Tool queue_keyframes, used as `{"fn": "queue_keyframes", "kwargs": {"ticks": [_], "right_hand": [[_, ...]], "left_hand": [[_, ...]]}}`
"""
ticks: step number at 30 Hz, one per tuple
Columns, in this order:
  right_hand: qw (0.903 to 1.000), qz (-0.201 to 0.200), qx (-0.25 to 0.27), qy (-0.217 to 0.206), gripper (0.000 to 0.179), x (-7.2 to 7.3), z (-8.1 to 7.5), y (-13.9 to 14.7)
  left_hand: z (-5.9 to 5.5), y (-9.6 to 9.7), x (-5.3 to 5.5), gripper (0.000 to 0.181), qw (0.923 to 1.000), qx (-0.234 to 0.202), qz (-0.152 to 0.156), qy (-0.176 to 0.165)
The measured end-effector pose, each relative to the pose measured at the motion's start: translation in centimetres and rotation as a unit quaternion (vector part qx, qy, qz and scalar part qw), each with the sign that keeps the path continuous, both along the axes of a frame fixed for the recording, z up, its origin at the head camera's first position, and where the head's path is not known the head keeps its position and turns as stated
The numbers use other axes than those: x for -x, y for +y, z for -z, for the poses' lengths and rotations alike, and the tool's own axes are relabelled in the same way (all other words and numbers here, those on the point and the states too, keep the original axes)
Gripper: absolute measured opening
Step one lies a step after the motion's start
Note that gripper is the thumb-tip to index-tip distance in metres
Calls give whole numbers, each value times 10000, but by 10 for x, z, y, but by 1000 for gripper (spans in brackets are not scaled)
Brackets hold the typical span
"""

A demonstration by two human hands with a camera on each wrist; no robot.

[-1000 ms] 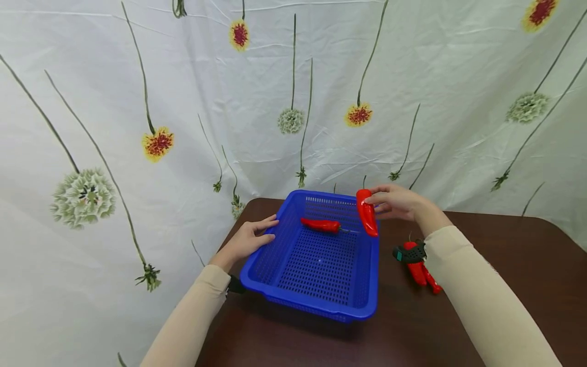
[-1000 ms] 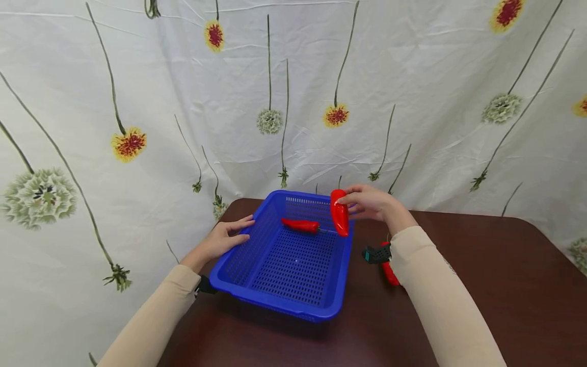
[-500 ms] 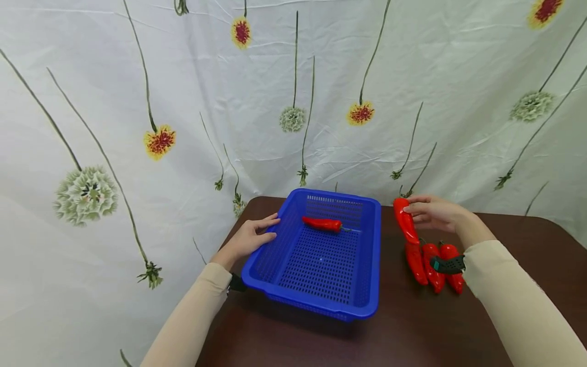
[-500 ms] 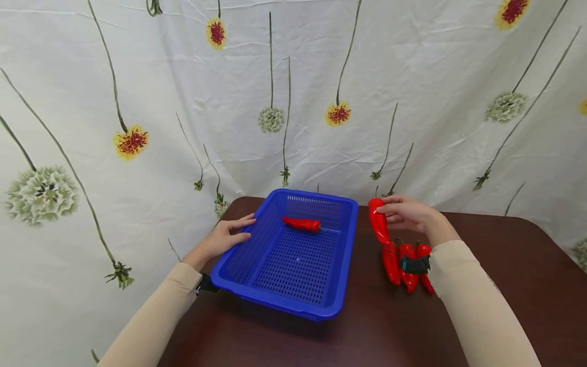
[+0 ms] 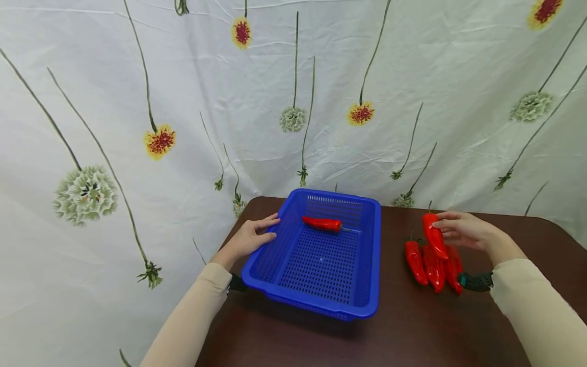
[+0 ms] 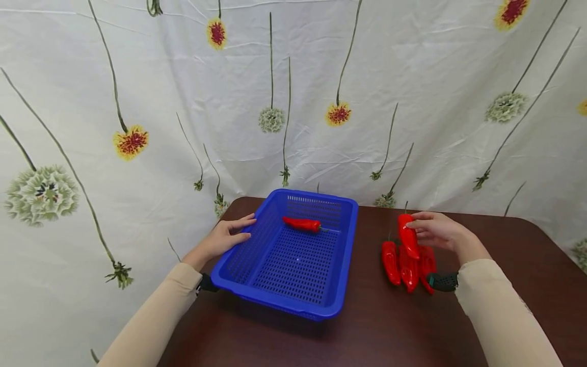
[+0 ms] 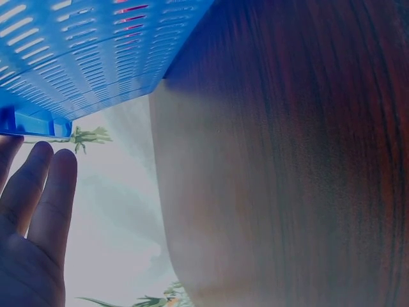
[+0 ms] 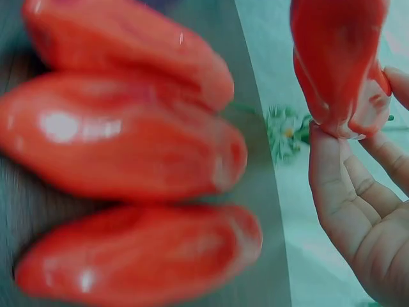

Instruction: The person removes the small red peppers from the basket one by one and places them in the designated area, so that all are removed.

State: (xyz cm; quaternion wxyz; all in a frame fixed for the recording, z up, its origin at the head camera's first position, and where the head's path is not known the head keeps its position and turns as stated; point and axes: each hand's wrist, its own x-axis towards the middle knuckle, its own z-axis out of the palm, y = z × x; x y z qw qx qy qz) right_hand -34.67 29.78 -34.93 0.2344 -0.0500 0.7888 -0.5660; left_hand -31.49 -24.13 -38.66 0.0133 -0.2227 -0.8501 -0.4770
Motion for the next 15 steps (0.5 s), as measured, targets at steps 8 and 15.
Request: {"fn": "queue_keyframes", "kwargs": {"ticks": [8,15], "right_hand": [[9996,253,-90,30,63,-15,9,36],[9989,324,-323,-58,68,-23,26,63]], "left_hand": [[0,0,-1,44,9997,222,-118,41],[0,0,-1,44,9998,160,-118,-14]]}}
